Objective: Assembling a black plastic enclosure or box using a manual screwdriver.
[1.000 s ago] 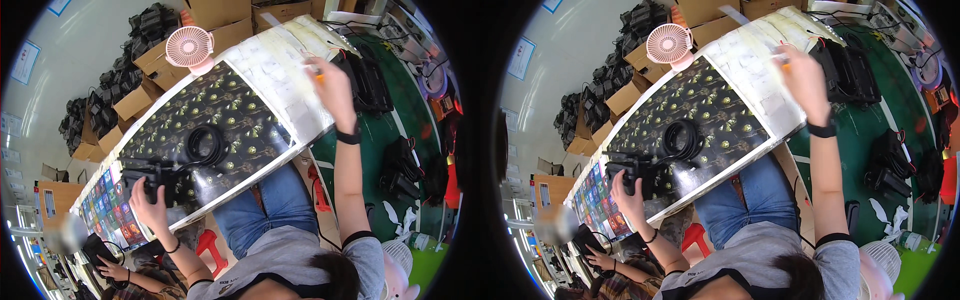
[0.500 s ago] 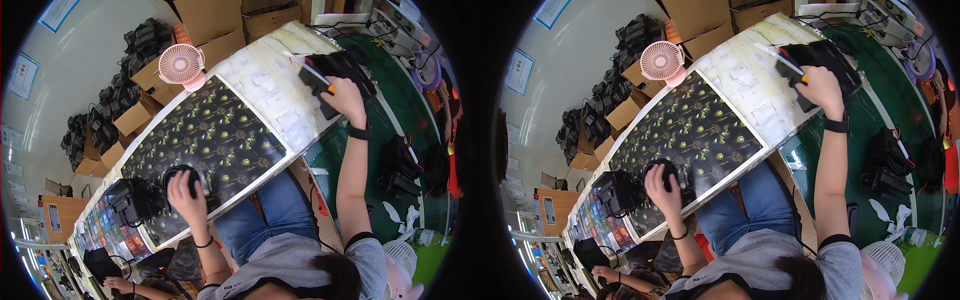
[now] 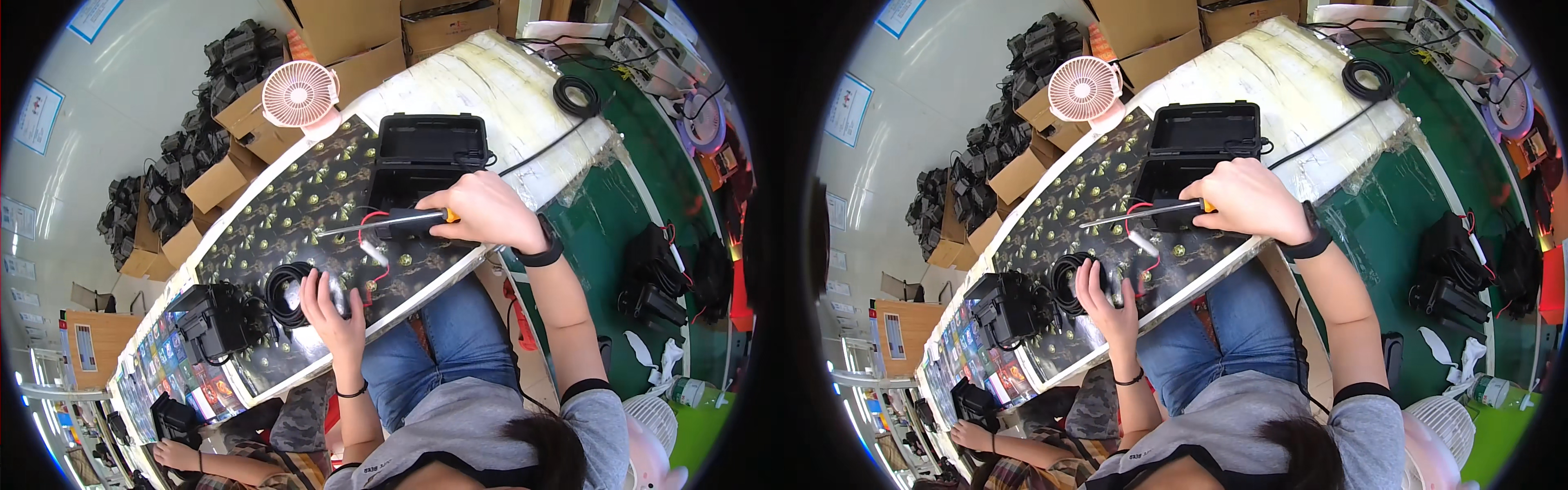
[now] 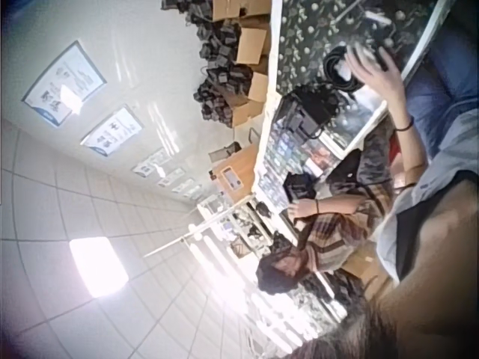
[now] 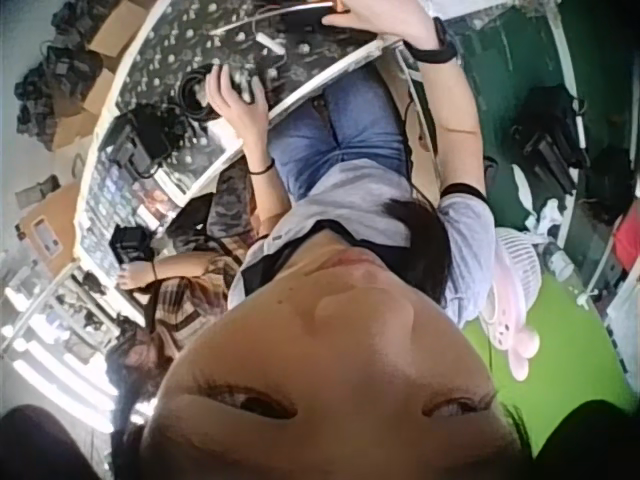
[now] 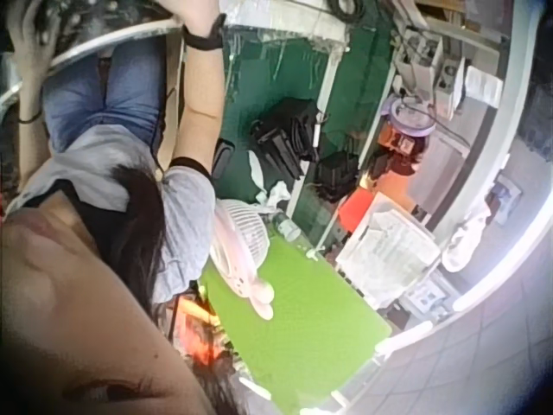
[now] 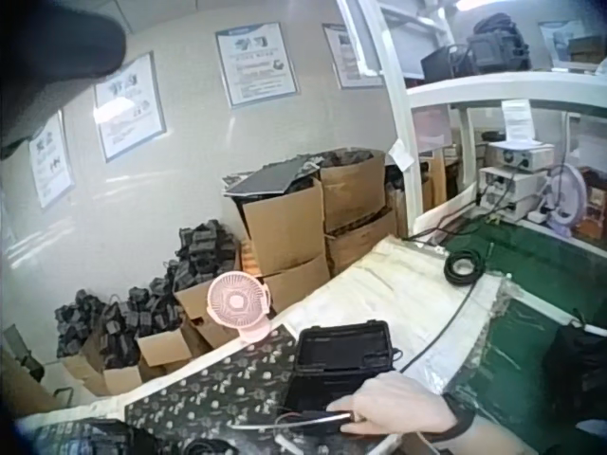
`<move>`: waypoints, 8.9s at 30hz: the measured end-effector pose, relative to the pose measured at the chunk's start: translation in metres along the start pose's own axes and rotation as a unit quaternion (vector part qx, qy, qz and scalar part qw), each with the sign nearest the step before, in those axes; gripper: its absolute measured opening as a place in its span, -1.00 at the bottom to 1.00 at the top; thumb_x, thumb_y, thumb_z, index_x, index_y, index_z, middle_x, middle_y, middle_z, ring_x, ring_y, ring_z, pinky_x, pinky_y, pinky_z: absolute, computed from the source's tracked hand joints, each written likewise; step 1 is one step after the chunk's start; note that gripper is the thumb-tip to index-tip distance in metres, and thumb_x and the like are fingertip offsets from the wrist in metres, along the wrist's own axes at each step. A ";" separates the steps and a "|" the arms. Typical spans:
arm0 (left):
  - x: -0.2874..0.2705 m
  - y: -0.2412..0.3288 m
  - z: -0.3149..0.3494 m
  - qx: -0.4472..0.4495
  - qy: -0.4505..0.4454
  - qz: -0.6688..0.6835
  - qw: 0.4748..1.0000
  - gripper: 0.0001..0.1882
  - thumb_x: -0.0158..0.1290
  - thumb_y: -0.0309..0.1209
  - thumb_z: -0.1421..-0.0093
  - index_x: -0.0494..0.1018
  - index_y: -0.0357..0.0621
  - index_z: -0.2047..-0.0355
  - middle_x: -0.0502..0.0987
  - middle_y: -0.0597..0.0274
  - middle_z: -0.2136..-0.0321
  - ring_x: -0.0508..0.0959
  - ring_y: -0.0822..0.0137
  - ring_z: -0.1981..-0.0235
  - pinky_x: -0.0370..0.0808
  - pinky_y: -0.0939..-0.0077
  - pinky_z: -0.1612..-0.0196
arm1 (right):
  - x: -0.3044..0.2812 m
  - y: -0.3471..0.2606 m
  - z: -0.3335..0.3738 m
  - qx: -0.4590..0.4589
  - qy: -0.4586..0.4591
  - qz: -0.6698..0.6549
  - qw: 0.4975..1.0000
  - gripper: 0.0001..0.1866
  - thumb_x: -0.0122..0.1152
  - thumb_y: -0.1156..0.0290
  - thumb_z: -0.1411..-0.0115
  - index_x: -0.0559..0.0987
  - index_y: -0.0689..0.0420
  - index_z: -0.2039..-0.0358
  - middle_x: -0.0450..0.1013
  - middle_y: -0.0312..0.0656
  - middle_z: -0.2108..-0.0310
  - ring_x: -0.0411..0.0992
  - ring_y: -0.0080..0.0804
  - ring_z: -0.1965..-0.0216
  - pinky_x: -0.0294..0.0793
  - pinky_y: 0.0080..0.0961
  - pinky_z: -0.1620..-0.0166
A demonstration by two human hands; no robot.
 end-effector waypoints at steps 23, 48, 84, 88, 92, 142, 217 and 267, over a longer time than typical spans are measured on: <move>0.032 0.064 -0.018 0.132 -0.046 0.032 0.990 -0.51 0.31 -0.27 0.04 0.51 0.22 0.04 0.44 0.41 0.16 0.44 0.28 0.09 0.23 0.12 -0.09 | -0.016 0.148 0.050 0.409 0.014 -0.141 0.902 -0.57 0.14 0.09 -0.29 0.62 0.22 0.10 0.53 -0.14 0.55 0.49 -0.48 0.66 0.44 -0.57 0.60; -0.074 -0.018 0.054 -0.179 -0.149 0.020 0.972 -0.25 0.30 -0.54 -0.04 0.29 -0.06 -0.26 0.52 0.03 0.10 0.59 0.22 0.20 0.56 0.40 0.22 | 0.126 0.018 -0.034 0.196 0.025 -0.506 0.839 -0.36 0.38 0.14 -0.17 0.42 0.06 -0.22 0.35 -0.43 0.45 0.26 -0.74 0.61 0.25 -0.74 0.59; -0.038 0.042 0.000 0.004 -0.332 -0.018 0.943 -0.01 0.33 -0.07 0.14 0.18 -0.01 -0.30 0.45 0.15 0.15 0.57 0.15 0.21 0.57 0.32 0.24 | 0.106 0.002 -0.031 0.071 0.041 -0.613 0.786 -0.55 0.36 0.63 -0.06 0.37 0.01 0.11 0.17 -0.23 -0.34 0.34 -0.78 0.29 0.38 -0.87 0.38; -0.048 0.066 -0.016 0.084 -0.233 -0.057 0.967 -0.06 0.30 -0.08 0.17 0.26 0.08 -0.29 0.38 0.23 -0.13 0.37 0.16 -0.15 0.25 0.09 -0.26 | 0.104 0.001 -0.031 0.058 0.058 -0.612 0.786 -0.56 0.36 0.65 -0.04 0.36 0.00 0.16 0.13 -0.25 -0.37 0.26 -0.81 0.33 0.34 -0.89 0.36; -0.028 0.090 -0.001 0.216 -0.174 -0.001 0.961 -0.36 0.11 -0.31 -0.08 0.33 0.04 -0.24 0.38 0.39 -0.19 0.42 0.27 -0.11 0.34 0.16 -0.20 | 0.105 0.003 -0.031 0.074 0.047 -0.606 0.791 -0.56 0.37 0.65 -0.03 0.36 -0.01 0.18 0.12 -0.25 -0.38 0.23 -0.80 0.31 0.35 -0.86 0.24; -0.051 -0.013 0.048 -0.099 0.106 0.088 0.985 -0.41 0.44 -0.49 0.11 0.36 -0.14 0.10 0.32 0.07 0.10 0.36 0.11 0.02 0.41 0.33 0.02 | 0.047 -0.015 -0.016 0.036 0.120 -0.482 0.867 -0.38 0.59 0.46 0.20 0.46 0.07 0.09 0.39 -0.05 -0.15 0.33 -0.35 -0.14 0.23 -0.39 -0.23; -0.017 -0.009 -0.033 -0.042 0.067 0.181 0.980 -0.41 0.36 -0.48 0.00 0.28 -0.14 0.02 0.26 -0.04 -0.27 0.09 -0.28 -0.36 0.18 -0.04 -0.33 | 0.067 -0.029 -0.027 0.075 0.122 -0.369 0.918 -0.57 0.36 0.58 -0.12 0.58 0.13 -0.04 0.24 -0.47 0.53 0.17 -0.74 0.47 0.17 -0.77 0.37; 0.015 -0.013 -0.133 0.192 -0.079 -0.073 0.976 -0.68 0.04 -0.18 -0.28 0.49 0.13 -0.02 0.41 0.01 0.01 0.40 0.02 -0.06 0.26 0.07 -0.20 | 0.093 -0.002 -0.085 0.113 0.194 -0.487 0.844 -0.71 0.38 0.20 -0.19 0.50 0.11 0.32 0.38 -0.42 0.36 0.32 -0.68 0.30 0.37 -0.70 0.19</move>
Point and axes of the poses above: each hand's wrist, its own z-axis away from the middle knuckle, its own x-axis out of the palm, y = z × x, the point moved 5 cm from there along -z, towards the middle knuckle
